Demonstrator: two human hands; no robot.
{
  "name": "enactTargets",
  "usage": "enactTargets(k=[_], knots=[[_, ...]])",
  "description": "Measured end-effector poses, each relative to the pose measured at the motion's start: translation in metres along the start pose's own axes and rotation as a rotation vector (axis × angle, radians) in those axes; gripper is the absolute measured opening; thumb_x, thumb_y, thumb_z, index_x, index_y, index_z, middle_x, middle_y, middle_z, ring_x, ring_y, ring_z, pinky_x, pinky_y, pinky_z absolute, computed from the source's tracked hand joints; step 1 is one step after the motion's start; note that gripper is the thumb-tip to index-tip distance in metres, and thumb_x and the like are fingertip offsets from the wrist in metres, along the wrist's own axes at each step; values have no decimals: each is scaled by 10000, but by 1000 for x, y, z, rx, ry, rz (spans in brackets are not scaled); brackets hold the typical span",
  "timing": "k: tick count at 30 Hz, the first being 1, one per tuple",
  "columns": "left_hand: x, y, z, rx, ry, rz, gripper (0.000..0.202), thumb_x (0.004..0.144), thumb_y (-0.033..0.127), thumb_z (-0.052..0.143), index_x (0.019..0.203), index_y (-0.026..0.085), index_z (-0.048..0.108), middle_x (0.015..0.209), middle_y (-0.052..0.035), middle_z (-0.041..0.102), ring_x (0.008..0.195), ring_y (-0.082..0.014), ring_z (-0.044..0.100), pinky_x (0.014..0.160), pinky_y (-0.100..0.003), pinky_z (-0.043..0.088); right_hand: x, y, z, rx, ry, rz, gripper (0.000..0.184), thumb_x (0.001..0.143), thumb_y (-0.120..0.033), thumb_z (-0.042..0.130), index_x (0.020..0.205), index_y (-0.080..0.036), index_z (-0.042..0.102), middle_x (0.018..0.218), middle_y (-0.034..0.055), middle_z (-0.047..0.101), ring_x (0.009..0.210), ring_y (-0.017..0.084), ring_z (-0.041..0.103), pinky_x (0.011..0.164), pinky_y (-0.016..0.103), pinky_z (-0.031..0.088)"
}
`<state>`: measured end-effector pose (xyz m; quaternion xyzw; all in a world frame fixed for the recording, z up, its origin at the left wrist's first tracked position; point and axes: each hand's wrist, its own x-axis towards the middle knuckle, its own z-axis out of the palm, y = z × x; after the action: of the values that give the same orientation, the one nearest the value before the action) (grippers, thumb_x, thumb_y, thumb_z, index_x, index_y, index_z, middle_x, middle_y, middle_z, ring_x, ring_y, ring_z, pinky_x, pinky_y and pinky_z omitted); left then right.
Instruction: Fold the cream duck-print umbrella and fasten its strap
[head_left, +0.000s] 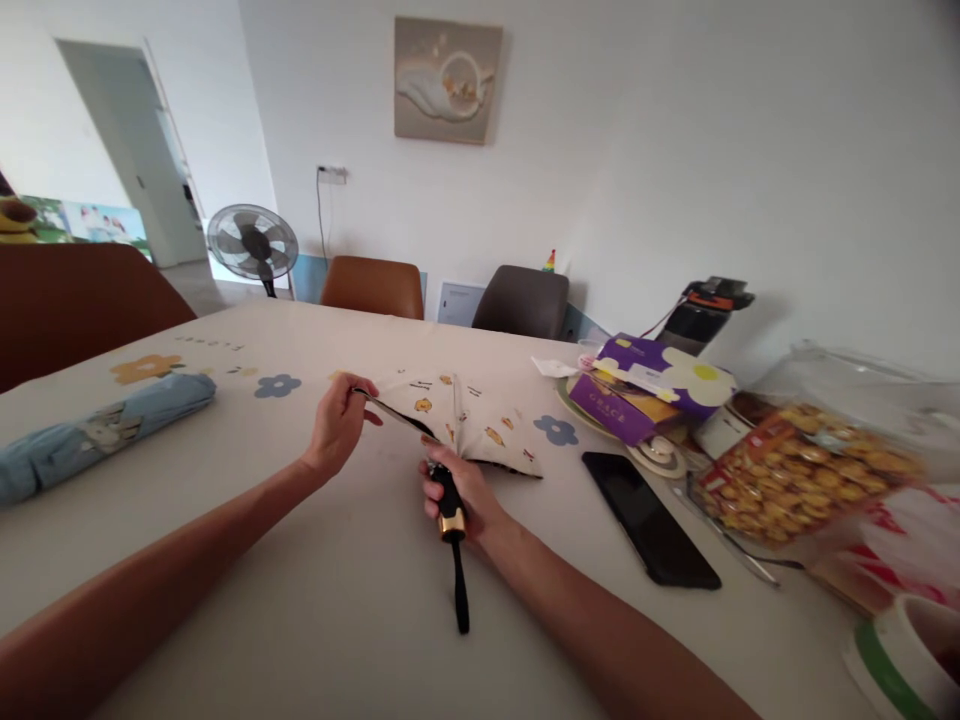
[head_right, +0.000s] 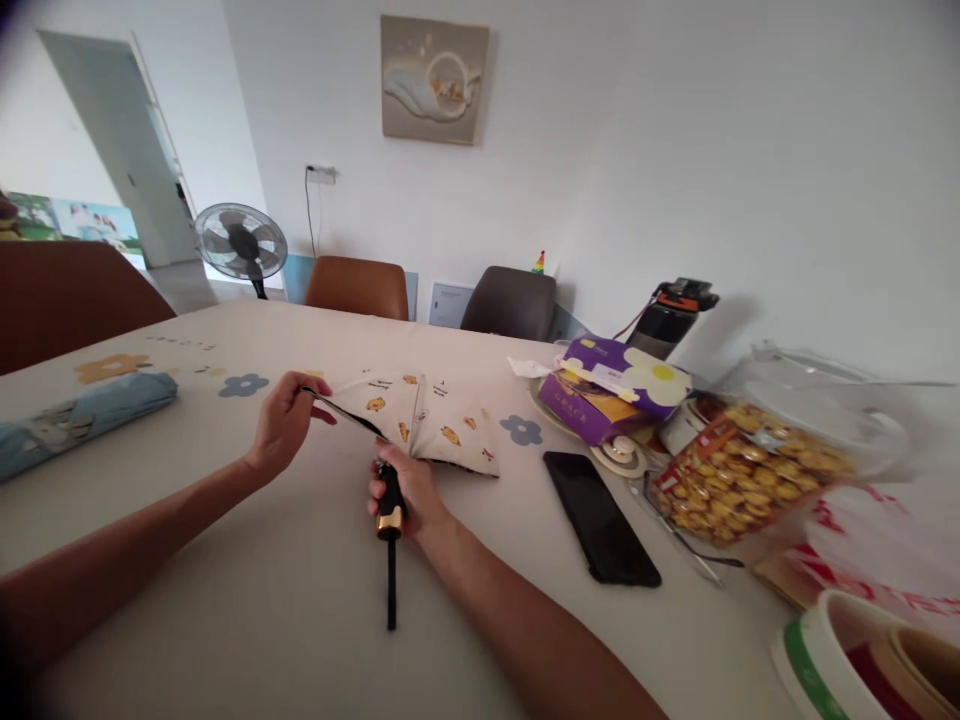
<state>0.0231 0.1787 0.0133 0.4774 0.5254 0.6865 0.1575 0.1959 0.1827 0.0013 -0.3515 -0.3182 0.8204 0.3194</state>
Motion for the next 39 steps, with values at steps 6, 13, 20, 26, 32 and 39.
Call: enactTargets(k=[6, 13, 20, 26, 32, 39], knots=[[6, -3, -12, 98, 4, 62, 140, 737, 128, 375, 718, 176, 506, 764, -2, 533, 616, -97, 530, 523, -251, 522, -2, -5, -3, -68, -69, 73, 455, 802, -590, 459, 643, -164, 483, 417, -60, 383, 310, 57, 345, 307, 175, 326], [10, -14, -32, 443, -153, 453, 181, 739, 74, 340, 707, 198, 469, 709, -5, 562, 652, -112, 530, 664, -264, 448, -4, -10, -2, -209, 86, 5, 484, 817, -598, 422, 611, -165, 482, 363, -41, 392, 282, 82, 378, 285, 193, 320], [12, -36, -41, 669, -398, 621, 179, 727, 82, 364, 718, 189, 508, 755, -51, 593, 728, -145, 547, 657, -257, 438, 5, -14, -12, -366, 148, -91, 332, 756, -443, 560, 603, -154, 502, 345, -19, 449, 254, 102, 402, 274, 212, 333], [9, -40, -39, 802, -563, 512, 248, 665, 76, 368, 665, 195, 586, 735, -36, 627, 708, -134, 565, 615, -227, 409, 10, -14, -18, -395, 118, -73, 272, 728, -389, 543, 598, -153, 505, 329, -23, 444, 249, 112, 413, 266, 205, 313], [21, -39, -41, 816, -235, 115, 263, 652, 92, 374, 600, 218, 599, 661, -6, 654, 631, -151, 585, 605, -259, 419, 11, -10, -19, -405, 96, -94, 273, 713, -404, 554, 605, -158, 506, 328, -32, 446, 243, 99, 388, 267, 204, 320], [5, -6, 10, 449, -275, 350, 319, 798, 148, 348, 955, 204, 620, 1011, -56, 652, 979, -149, 584, 891, -307, 445, 1, -8, -6, -487, 135, -111, 291, 701, -392, 563, 542, -164, 477, 312, -19, 436, 235, 109, 391, 248, 213, 314]])
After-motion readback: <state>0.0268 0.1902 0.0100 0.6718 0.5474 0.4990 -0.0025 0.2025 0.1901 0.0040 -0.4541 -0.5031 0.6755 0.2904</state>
